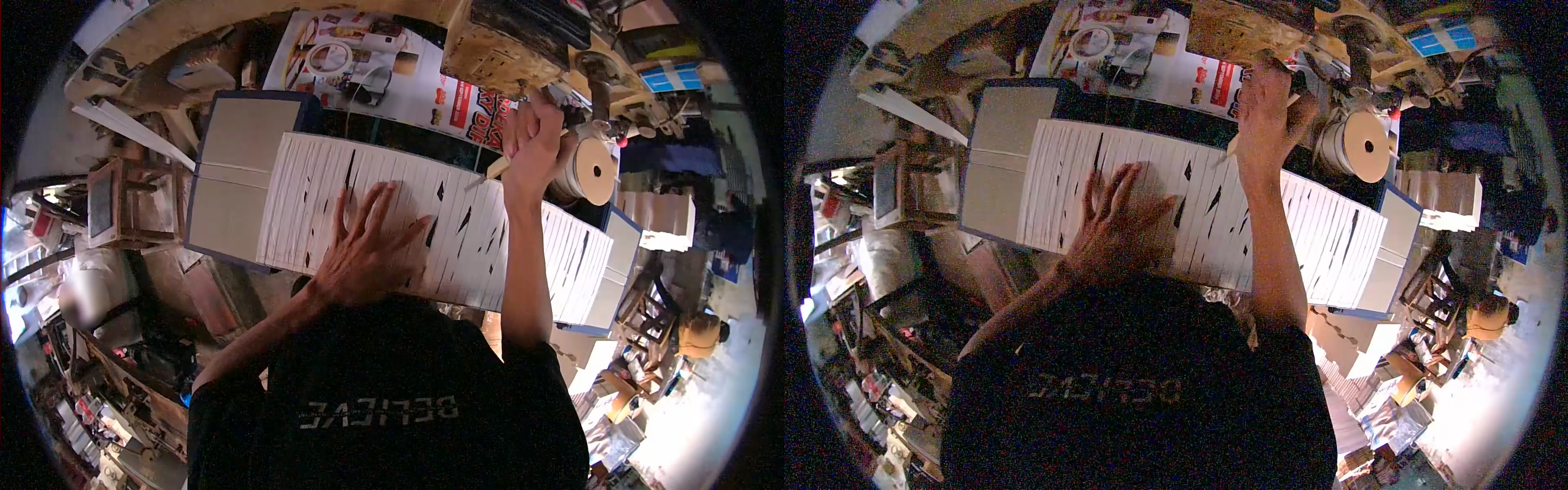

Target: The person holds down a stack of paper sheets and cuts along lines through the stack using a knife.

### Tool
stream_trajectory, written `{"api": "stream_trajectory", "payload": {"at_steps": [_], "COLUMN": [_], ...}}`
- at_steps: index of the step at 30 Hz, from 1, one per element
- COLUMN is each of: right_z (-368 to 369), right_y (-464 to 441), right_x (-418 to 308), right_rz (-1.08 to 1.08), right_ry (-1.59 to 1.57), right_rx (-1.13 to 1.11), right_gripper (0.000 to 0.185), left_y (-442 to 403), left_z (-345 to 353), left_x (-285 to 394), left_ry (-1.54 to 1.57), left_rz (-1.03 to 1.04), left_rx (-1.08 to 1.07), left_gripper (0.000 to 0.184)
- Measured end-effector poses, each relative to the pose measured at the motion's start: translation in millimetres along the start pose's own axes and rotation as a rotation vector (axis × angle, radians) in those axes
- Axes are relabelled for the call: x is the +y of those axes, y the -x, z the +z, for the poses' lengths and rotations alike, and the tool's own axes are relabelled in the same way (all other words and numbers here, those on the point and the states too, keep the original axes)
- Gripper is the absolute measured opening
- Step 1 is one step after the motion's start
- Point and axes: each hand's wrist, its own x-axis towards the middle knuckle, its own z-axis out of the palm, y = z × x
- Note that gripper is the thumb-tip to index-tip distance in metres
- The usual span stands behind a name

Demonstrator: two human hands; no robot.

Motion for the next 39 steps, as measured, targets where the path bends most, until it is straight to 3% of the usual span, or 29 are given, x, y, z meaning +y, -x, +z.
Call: {"api": "stream_trajectory", "payload": {"at_steps": [2,6,9,15,24,27,30,33,35,39], "right_z": [30.6,31.7,38.6,33.8,39.7,41.2,40.6,36.5,26.9,1.9], "right_y": [0.2,-2.1,-2.5,-0.7,4.5,5.3,4.9,7.4,3.3,-15.9], "right_x": [9.1,30.6,33.6,31.1,32.0,35.7,44.0,55.9,64.7,74.5], "right_rz": [-0.100,-0.170,-0.160,0.051,0.082,0.038,0.085,-0.041,-0.155,-0.352], "right_ry": [0.212,0.356,0.514,0.231,0.249,0.497,0.261,0.478,0.462,0.724], "right_rx": [0.362,0.288,0.376,0.332,0.351,0.305,0.415,0.401,0.277,0.197], "right_gripper": [0.025,0.024,0.027,0.035,0.038,0.035,0.030,0.022,0.019,0.019], "left_y": [-1.8,-3.1,-1.9,-0.8,2.1,2.2,1.0,2.8,2.9,0.3], "left_z": [1.4,-10.3,-7.2,-4.3,0.1,-1.3,-2.2,2.7,2.7,-1.3], "left_x": [3.4,10.9,13.2,11.3,0.7,1.0,4.3,2.2,1.2,2.5], "left_ry": [0.054,0.022,0.025,0.014,0.018,0.029,0.053,0.089,0.099,0.059], "left_rz": [-0.012,-0.050,-0.089,-0.120,-0.078,-0.088,-0.087,-0.064,-0.043,-0.093], "left_rx": [-0.007,-0.043,-0.066,-0.073,-0.023,-0.029,0.056,0.170,0.204,0.053], "left_gripper": [0.081,0.083,0.083,0.078,0.081,0.081,0.076,0.070,0.070,0.076]}}
